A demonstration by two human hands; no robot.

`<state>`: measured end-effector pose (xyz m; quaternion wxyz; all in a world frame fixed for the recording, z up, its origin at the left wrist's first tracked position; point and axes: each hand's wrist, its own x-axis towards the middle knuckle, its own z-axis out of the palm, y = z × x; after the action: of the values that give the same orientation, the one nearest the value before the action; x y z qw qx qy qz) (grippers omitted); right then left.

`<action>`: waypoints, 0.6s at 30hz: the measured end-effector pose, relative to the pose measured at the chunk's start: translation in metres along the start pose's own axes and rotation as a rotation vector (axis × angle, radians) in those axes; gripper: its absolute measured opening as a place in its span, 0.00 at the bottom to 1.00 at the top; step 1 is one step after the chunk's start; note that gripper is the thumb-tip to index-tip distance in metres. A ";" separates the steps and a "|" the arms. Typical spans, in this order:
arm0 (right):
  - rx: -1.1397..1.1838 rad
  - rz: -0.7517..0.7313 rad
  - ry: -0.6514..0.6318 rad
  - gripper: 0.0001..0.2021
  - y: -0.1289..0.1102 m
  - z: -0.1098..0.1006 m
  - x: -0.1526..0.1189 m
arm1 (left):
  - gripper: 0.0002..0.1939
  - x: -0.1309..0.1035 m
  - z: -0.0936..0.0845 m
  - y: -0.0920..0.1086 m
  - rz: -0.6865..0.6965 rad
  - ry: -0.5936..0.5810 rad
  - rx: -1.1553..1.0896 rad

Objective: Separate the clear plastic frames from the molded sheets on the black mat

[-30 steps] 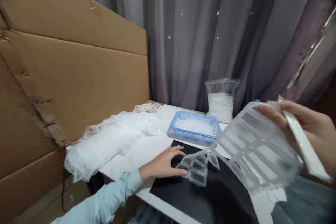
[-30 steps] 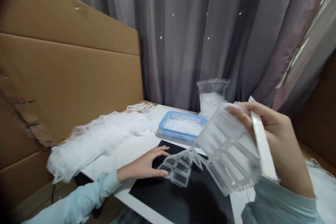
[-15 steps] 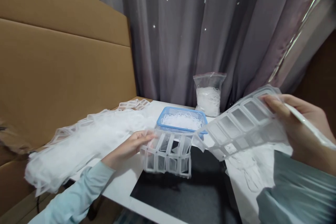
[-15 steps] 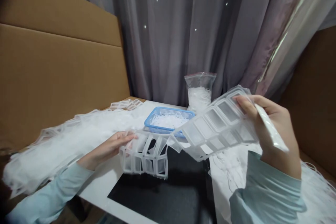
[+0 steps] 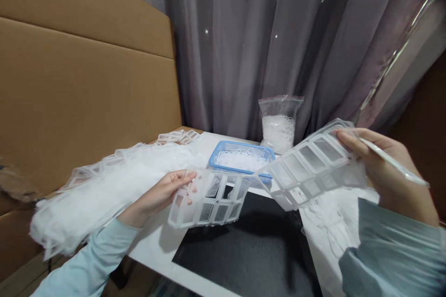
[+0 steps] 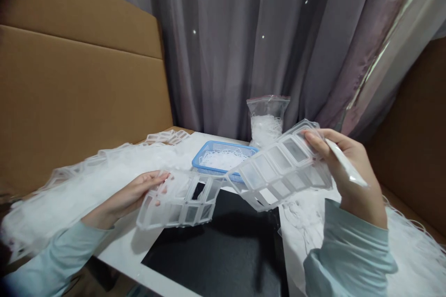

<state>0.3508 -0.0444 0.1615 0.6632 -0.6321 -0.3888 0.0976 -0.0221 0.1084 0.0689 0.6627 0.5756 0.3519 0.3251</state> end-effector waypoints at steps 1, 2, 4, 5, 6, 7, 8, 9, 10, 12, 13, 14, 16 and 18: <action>0.006 0.013 -0.003 0.20 0.001 0.000 0.001 | 0.20 -0.001 -0.001 0.000 0.001 0.009 0.002; 0.011 0.030 -0.004 0.20 0.002 0.000 0.003 | 0.20 -0.002 -0.002 -0.001 0.004 0.018 0.004; 0.024 0.070 0.008 0.21 0.003 0.001 0.006 | 0.20 -0.004 -0.004 -0.002 0.018 0.025 0.016; 0.035 0.086 0.027 0.21 0.004 0.002 0.007 | 0.20 -0.006 -0.005 -0.002 0.030 0.019 0.025; 0.050 0.096 0.045 0.20 0.004 0.002 0.008 | 0.20 -0.008 -0.006 -0.002 0.046 0.009 0.035; 0.068 0.096 0.061 0.20 0.003 0.003 0.008 | 0.18 -0.011 -0.007 -0.002 0.060 0.001 0.041; 0.086 0.095 0.071 0.20 0.002 0.004 0.009 | 0.16 -0.014 -0.006 -0.001 0.080 -0.028 0.066; 0.096 0.097 0.081 0.19 0.002 0.004 0.009 | 0.14 -0.019 -0.004 0.000 0.111 -0.084 0.128; 0.096 0.098 0.087 0.19 0.001 0.004 0.009 | 0.11 -0.025 -0.001 0.000 0.144 -0.164 0.219; 0.049 0.090 0.112 0.18 -0.001 0.003 0.010 | 0.06 -0.039 0.011 0.001 0.218 -0.392 0.513; 0.004 0.075 0.123 0.18 -0.001 0.002 0.011 | 0.08 -0.046 0.019 0.000 0.224 -0.497 0.641; -0.042 0.053 0.116 0.17 -0.002 0.001 0.013 | 0.18 -0.054 0.028 -0.002 0.206 -0.543 0.736; -0.075 0.003 0.057 0.17 -0.003 0.000 0.015 | 0.34 -0.066 0.046 -0.008 0.229 -0.679 0.839; -0.055 -0.075 -0.027 0.16 -0.005 0.001 0.015 | 0.35 -0.070 0.061 -0.014 0.261 -0.786 0.851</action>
<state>0.3587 -0.0354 0.1718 0.6434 -0.6336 -0.4238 0.0704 -0.0083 0.0152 0.0666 0.4087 0.9065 0.1056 -0.0033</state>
